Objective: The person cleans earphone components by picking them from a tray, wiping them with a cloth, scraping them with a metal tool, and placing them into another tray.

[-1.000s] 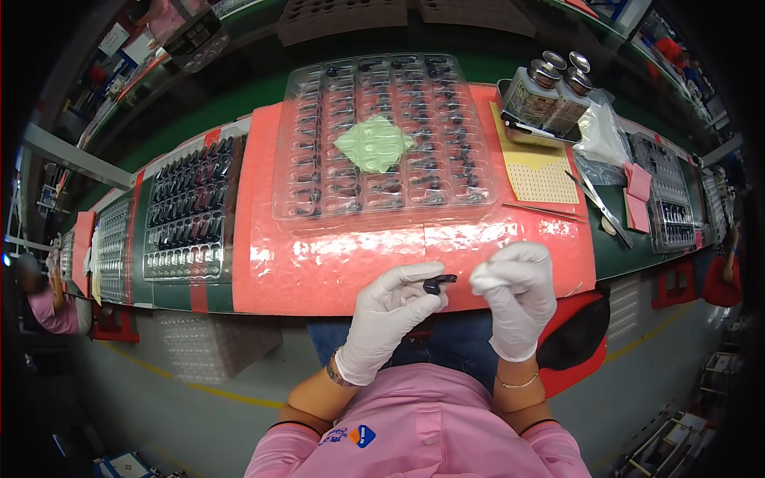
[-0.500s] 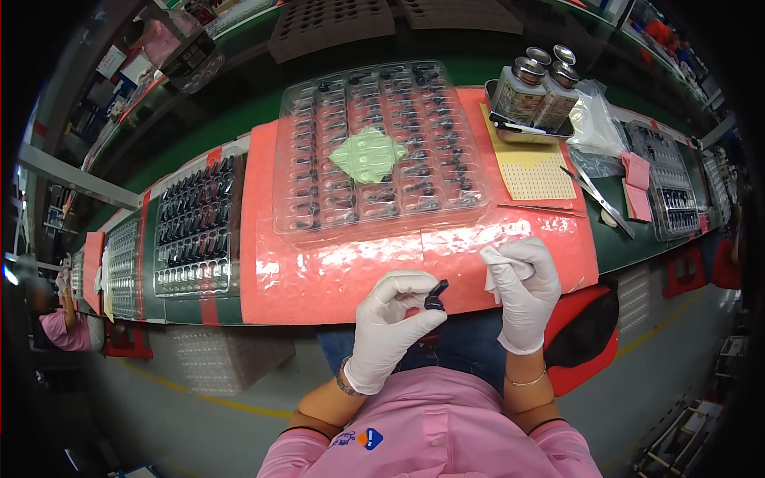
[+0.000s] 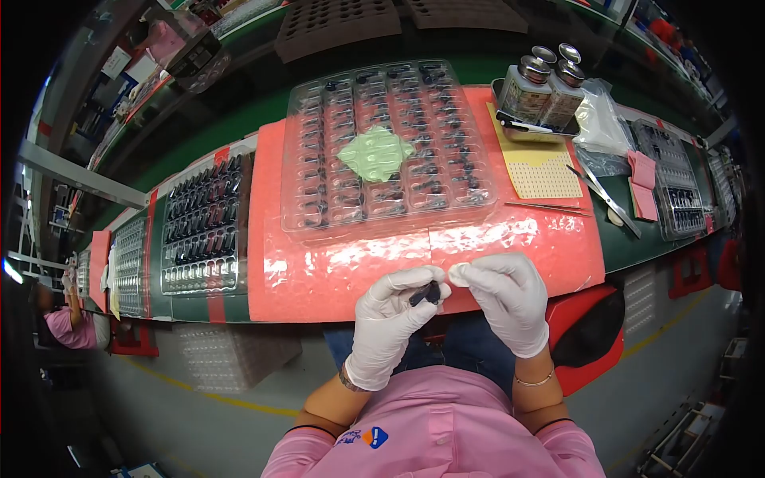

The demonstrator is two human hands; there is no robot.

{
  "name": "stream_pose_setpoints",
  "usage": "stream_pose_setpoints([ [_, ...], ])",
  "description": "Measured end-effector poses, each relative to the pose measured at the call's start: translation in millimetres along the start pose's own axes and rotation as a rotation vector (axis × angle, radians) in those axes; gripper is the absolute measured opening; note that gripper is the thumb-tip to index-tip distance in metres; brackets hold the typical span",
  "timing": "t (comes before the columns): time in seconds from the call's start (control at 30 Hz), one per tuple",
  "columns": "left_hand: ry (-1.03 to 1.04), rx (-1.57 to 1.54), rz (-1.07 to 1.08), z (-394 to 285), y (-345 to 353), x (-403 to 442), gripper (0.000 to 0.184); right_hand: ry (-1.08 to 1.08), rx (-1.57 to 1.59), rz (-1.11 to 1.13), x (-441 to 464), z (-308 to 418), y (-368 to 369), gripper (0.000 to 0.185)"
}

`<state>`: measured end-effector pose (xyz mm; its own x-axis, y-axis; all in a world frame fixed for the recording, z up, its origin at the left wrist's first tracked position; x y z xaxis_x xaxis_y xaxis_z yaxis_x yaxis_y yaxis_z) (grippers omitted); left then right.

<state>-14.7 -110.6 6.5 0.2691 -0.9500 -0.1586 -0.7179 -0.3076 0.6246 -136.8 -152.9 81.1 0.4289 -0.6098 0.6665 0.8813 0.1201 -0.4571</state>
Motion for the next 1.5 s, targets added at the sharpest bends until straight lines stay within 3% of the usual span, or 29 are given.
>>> stream_pose_setpoints([
  [0.07,0.024,0.029,-0.007,-1.1,-0.1,0.2,0.031,0.069,0.012,-0.050,-2.4,-3.6,-4.0,0.016],
  [0.17,0.074,0.087,-0.019,-3.8,-1.7,0.3,0.030,0.479,0.403,-0.233,-11.9,-28.8,-9.3,0.013],
  [0.2,0.120,0.130,-0.003,-6.8,-2.2,-0.2,0.032,0.479,0.403,-0.234,-10.7,-26.1,-10.0,0.013],
  [0.3,0.209,0.214,0.033,-12.4,-2.4,-1.8,0.035,0.984,1.011,-0.196,-35.4,-46.4,26.1,0.012],
  [0.4,0.539,0.619,-0.012,-37.8,4.9,-12.2,0.033,0.921,1.078,-0.091,-34.9,-38.0,46.2,0.011],
  [0.43,0.538,0.618,-0.009,-38.5,4.7,-11.3,0.033,0.887,1.112,-0.038,-34.0,-33.9,54.2,0.011],
  [0.53,0.891,0.981,0.055,-55.7,29.3,-27.6,0.032,0.835,1.115,-0.064,-35.3,-35.7,61.5,0.009],
  [0.83,0.687,0.664,0.117,-35.2,17.7,-15.2,0.033,0.982,1.206,-0.121,-47.3,-47.3,62.5,0.009],
  [0.87,0.583,0.530,0.114,-29.1,12.0,-9.6,0.034,0.980,1.208,-0.116,-46.1,-46.0,62.5,0.009],
  [0.93,0.375,0.265,0.106,-15.0,2.4,-1.3,0.036,0.935,1.078,-0.177,-38.2,-42.0,49.9,0.008],
  [1.07,0.173,0.053,0.080,-5.9,2.3,0.6,0.038,0.859,0.944,-0.241,-32.2,-47.2,37.6,0.008],
  [1.2,0.085,0.067,-0.010,-4.2,1.1,-1.0,0.040,0.789,0.853,-0.303,-28.7,-53.5,21.5,0.010],
  [1.4,0.229,0.133,0.061,-14.1,5.1,-0.1,0.037,0.661,0.670,-0.337,-21.1,-47.1,3.0,0.013],
  [1.5,0.289,0.159,0.091,-17.3,5.0,-0.5,0.036,0.764,0.921,-0.229,-22.0,-40.6,17.0,0.011],
])
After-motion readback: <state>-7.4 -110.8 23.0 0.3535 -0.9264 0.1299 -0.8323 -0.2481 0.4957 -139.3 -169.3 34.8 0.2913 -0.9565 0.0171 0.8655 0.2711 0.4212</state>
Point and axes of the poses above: each hand's wrist, its own x-axis towards the middle knuckle, its own y-axis out of the palm, z = x × y, the point moved 10 cm from there along x, towards the middle knuckle, and after that the axes turned 3 degrees about -z, right-handed, at the moved point
